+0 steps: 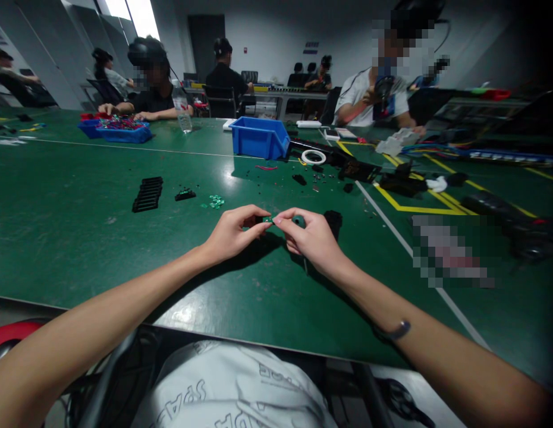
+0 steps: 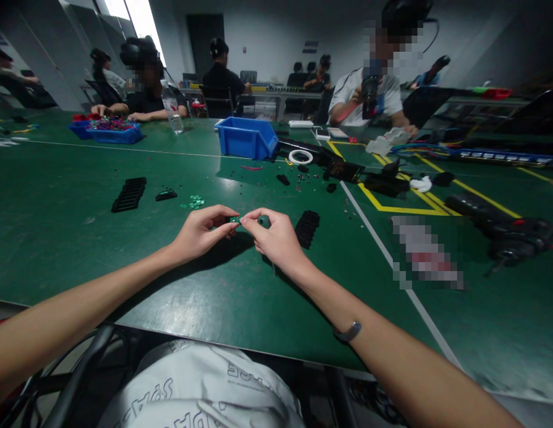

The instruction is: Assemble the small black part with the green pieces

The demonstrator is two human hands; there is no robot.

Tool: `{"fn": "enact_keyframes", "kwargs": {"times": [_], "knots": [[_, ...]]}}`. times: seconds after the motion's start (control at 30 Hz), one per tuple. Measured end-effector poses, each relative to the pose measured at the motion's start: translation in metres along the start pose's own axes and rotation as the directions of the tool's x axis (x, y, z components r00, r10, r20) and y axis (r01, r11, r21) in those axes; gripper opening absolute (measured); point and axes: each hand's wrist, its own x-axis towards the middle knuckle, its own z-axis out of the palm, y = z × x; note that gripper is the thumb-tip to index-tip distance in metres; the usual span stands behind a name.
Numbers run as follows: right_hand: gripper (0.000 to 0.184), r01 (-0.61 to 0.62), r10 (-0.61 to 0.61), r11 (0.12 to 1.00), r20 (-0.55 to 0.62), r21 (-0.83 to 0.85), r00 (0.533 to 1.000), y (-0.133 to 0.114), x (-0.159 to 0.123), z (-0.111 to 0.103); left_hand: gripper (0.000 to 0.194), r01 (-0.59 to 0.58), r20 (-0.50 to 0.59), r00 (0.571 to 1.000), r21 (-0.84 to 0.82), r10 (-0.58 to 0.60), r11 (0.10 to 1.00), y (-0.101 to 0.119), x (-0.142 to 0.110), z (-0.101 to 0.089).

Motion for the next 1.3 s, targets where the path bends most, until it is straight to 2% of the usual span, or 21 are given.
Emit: {"fn": "enact_keyframes", "kwargs": {"times": [0.27,0.53,0.73,0.93,1.17,1.3], "knots": [[0.029,0.021,-0.021,1.000,0.005,-0.015,1.000,0.0001,0.0002,-0.0005,0.029,-0.022,-0.004,1.000,0.036,0.022,0.999,0.0002,0.0000,0.0001],[0.024,0.060,-0.065,0.987,-0.029,-0.152,0.997,-0.0028,-0.0001,-0.0023,0.028,-0.040,-0.016,0.999,0.068,0.041,0.997,0.0010,0.0001,-0.0005],[0.021,0.083,-0.091,0.978,-0.033,-0.194,0.995,-0.0035,0.0001,-0.0031,0.028,-0.034,-0.025,0.999,0.057,0.035,0.998,0.0007,0.0002,0.0002],[0.025,0.106,-0.118,0.978,-0.056,-0.180,0.991,-0.0052,-0.0009,-0.0019,0.028,-0.037,-0.028,0.999,0.055,0.039,0.998,0.0003,0.0001,0.0002],[0.026,0.074,-0.080,0.989,-0.049,-0.126,0.996,-0.0052,-0.0005,-0.0016,0.027,-0.055,-0.025,0.998,0.069,0.057,0.996,0.0015,0.0005,-0.0008],[0.025,0.043,-0.046,0.996,-0.034,-0.081,0.998,-0.0058,0.0005,-0.0027,0.027,-0.038,-0.014,0.999,0.022,0.038,0.999,0.0026,-0.0002,0.0005]]}}
